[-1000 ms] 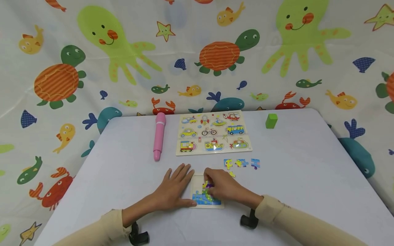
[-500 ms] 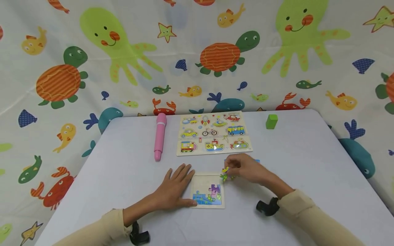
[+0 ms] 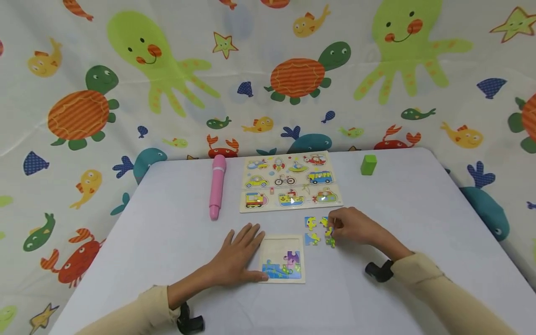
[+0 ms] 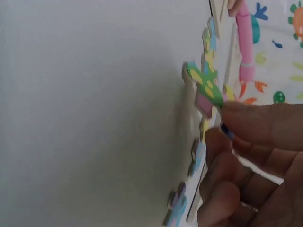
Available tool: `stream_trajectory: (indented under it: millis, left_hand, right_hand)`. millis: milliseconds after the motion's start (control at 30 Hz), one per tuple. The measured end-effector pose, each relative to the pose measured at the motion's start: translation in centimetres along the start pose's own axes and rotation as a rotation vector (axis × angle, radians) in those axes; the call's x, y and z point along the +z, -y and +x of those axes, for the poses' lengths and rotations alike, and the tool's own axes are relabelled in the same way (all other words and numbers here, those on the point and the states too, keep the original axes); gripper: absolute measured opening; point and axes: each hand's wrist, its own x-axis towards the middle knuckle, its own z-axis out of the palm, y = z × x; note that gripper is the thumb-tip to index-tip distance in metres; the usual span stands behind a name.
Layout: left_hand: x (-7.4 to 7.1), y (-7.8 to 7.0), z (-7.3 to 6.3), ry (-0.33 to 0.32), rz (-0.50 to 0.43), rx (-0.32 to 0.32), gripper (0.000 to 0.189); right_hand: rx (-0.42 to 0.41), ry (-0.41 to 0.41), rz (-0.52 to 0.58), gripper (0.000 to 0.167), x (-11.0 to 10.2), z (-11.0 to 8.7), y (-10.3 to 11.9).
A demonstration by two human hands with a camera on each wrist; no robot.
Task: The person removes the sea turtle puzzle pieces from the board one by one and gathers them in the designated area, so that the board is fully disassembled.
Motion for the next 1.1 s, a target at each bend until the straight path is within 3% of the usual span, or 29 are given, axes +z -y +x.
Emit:
stream_trajectory:
  millis: [200, 433, 667, 833, 933, 1100]
  left_hand:
    - [0.0, -0.1, 0.2, 0.017, 0.016, -0.020, 0.107]
    - [0.0, -0.1, 0.2, 0.008, 0.011, -0.012, 0.107]
    - [0.0, -0.1, 0.2, 0.007, 0.002, -0.007, 0.107]
    - [-0.1, -0.1, 0.3, 0.004, 0.003, -0.002, 0.106]
    - [-0.1, -0.1, 0.3, 0.005, 0.007, -0.002, 0.106]
    - [-0.2, -0.1, 0.2, 0.006, 0.011, 0.001, 0.106]
  right_hand:
    - [0.069, -0.065, -0.105, 0.013, 0.9, -0.1, 0.5]
    - [0.104, -0.069, -0.120, 0.012, 1.1, -0.2, 0.8]
    - [0.102, -0.173, -0.339, 0.010, 2.5, -0.7, 1.4]
    - [0.092, -0.227, -0.415, 0.015, 3.1, -0.9, 2.1]
    - [0.024, -0.236, -0.431, 0.021, 3.3, -0.8, 3.3]
    - [-0.185, -0.170, -0.416, 0.031, 4.6, -0.1, 5.9]
